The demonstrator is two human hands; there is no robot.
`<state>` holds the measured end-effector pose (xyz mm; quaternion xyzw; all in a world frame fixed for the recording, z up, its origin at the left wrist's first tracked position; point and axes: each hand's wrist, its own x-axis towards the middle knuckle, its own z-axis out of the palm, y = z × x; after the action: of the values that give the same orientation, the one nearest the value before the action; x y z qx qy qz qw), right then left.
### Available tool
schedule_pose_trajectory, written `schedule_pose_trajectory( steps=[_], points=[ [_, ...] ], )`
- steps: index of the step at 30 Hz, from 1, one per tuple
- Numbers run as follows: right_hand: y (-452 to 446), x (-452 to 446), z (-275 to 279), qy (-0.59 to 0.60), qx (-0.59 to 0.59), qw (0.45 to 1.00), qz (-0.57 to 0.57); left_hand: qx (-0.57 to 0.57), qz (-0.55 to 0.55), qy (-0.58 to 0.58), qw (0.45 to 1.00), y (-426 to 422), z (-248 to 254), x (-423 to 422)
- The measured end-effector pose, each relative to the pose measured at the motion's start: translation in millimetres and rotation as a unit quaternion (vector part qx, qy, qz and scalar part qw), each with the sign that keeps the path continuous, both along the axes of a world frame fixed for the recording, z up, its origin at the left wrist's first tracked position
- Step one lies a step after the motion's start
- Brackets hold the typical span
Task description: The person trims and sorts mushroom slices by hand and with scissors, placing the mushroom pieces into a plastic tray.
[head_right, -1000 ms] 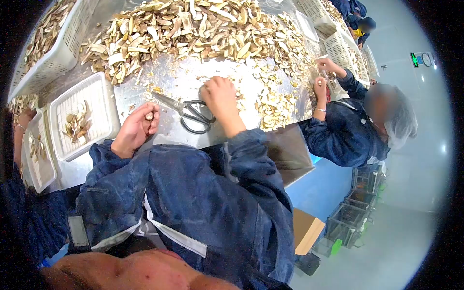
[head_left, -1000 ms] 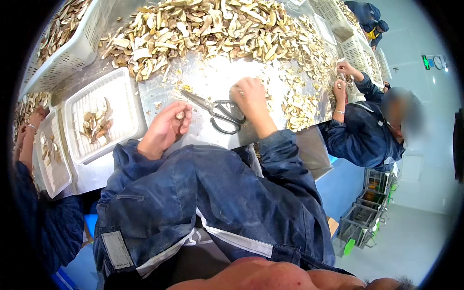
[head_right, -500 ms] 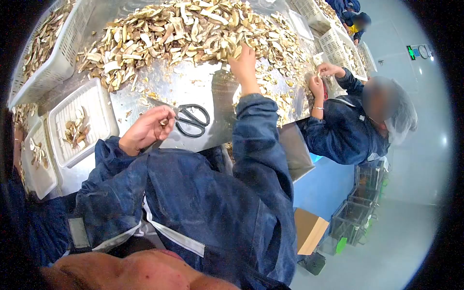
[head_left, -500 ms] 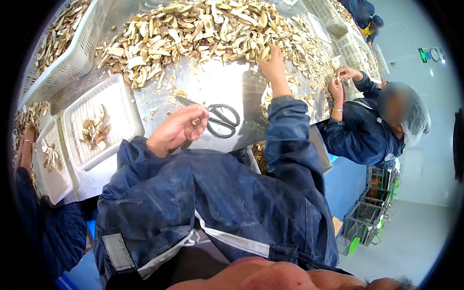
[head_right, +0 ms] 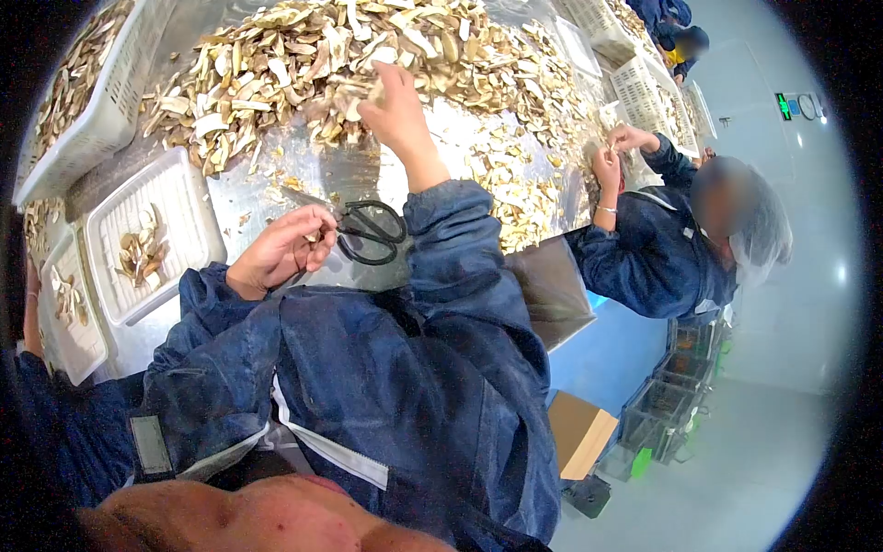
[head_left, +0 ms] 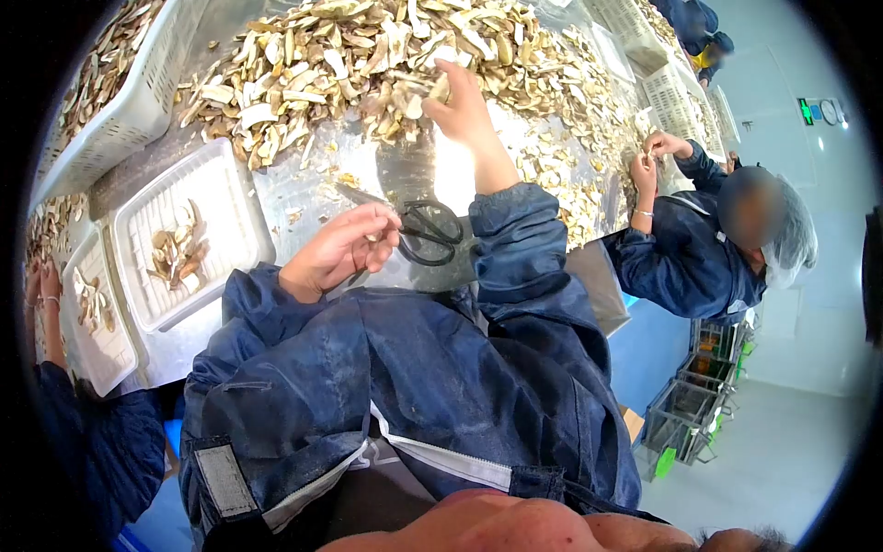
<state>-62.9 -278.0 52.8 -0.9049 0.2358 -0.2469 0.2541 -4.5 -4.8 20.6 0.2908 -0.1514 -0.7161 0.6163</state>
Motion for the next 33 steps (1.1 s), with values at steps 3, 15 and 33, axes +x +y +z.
schedule_pose_trajectory(
  steps=[3,15,33],
  points=[
    [-4,1,19,-0.028,0.037,0.999,-0.005,0.000,0.005,0.008,1.000,1,-1,1],
    [-139,0,-18,0.000,-0.190,0.956,-0.225,-0.004,0.004,-0.003,1.000,-1,-1,2],
    [58,-49,23,-0.036,0.470,0.879,0.069,-0.019,0.114,-0.010,0.993,-2,-8,6]
  ],
)
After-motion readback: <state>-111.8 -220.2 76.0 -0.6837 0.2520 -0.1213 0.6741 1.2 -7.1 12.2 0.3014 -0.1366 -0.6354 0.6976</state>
